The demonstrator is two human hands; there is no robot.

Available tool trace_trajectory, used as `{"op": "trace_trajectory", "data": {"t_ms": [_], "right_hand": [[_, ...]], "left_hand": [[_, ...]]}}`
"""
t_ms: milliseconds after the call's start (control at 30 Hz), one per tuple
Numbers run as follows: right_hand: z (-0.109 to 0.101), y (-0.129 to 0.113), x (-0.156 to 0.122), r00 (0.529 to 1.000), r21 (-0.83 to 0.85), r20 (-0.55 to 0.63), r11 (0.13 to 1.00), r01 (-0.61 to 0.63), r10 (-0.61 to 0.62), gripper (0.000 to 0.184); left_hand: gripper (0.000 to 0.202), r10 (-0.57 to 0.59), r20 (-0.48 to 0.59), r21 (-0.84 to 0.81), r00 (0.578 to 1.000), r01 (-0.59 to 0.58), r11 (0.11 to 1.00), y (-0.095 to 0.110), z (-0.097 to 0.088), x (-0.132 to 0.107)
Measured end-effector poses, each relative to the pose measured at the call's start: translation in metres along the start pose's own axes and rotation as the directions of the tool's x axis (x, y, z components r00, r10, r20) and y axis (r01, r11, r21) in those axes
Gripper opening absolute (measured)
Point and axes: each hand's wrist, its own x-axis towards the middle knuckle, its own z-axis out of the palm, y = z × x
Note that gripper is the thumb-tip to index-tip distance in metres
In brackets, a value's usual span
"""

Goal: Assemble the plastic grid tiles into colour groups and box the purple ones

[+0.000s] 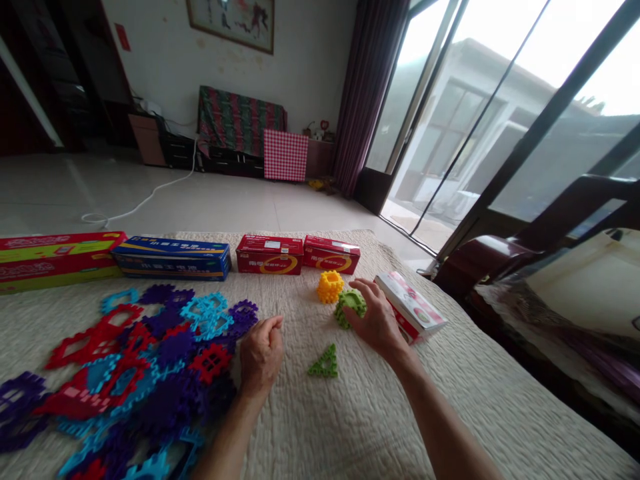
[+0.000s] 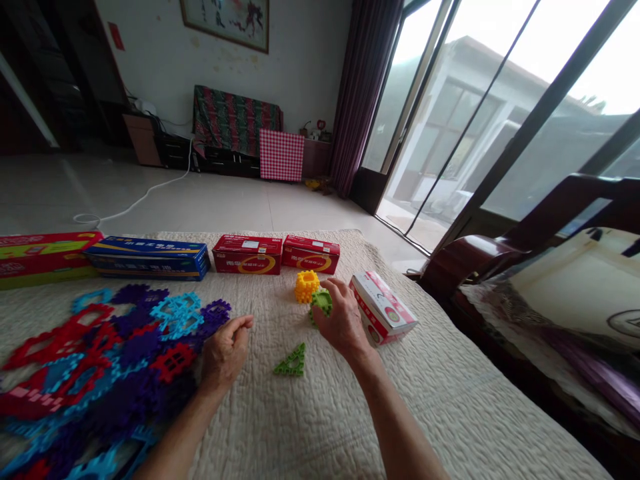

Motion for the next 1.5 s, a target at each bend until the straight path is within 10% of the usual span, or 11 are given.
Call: {"op": "trace_trajectory", "data": {"t_ms": [133, 400, 767, 933, 1067, 1267, 1500], "right_hand": [[-0.014, -0.024, -0.004, 0.976, 0.044, 0.210, 0.998, 0.055, -0.063, 0.022], [-0.009, -0.040, -0.039, 0.707, 0.080, 0.690, 0.987, 0.137, -0.154, 0.039], [0.002, -0.051, -0.034, 0.696, 0.048, 0.701, 0.984, 0.174, -0.157, 0.012], [0.006, -0.047, -0.034, 0.789, 0.016, 0.603, 0.991, 0.133, -0.115, 0.034], [0.006, -0.047, -0.036, 0.759, 0.078, 0.626, 0.983, 0.169, -0.180, 0.054], [0.015, -0.058, -0.040, 0.722, 0.117, 0.652, 0.971, 0.209, -0.233, 0.039], [0.002, -0.054, -0.029, 0.789, 0.150, 0.568, 0.972, 0.180, -0.234, 0.038]], "left_hand": [[0.034, 0.005, 0.000, -0.003, 1.000, -0.005, 1.000, 0.000, 0.000, 0.000], [0.032, -0.003, 0.003, -0.016, 1.000, 0.003, 1.000, -0.002, 0.003, 0.000], [0.032, -0.004, 0.002, -0.014, 1.000, 0.004, 1.000, -0.002, 0.004, -0.001], [0.032, 0.002, -0.005, -0.016, 1.000, -0.002, 1.000, -0.002, 0.004, -0.001], [0.032, 0.007, -0.004, -0.019, 1.000, -0.007, 1.000, -0.002, 0.004, -0.001], [0.033, 0.008, 0.003, -0.015, 1.000, -0.008, 1.000, -0.002, 0.004, -0.001], [0.033, 0.011, 0.004, -0.019, 1.000, -0.011, 1.000, -0.004, 0.004, -0.001]]}}
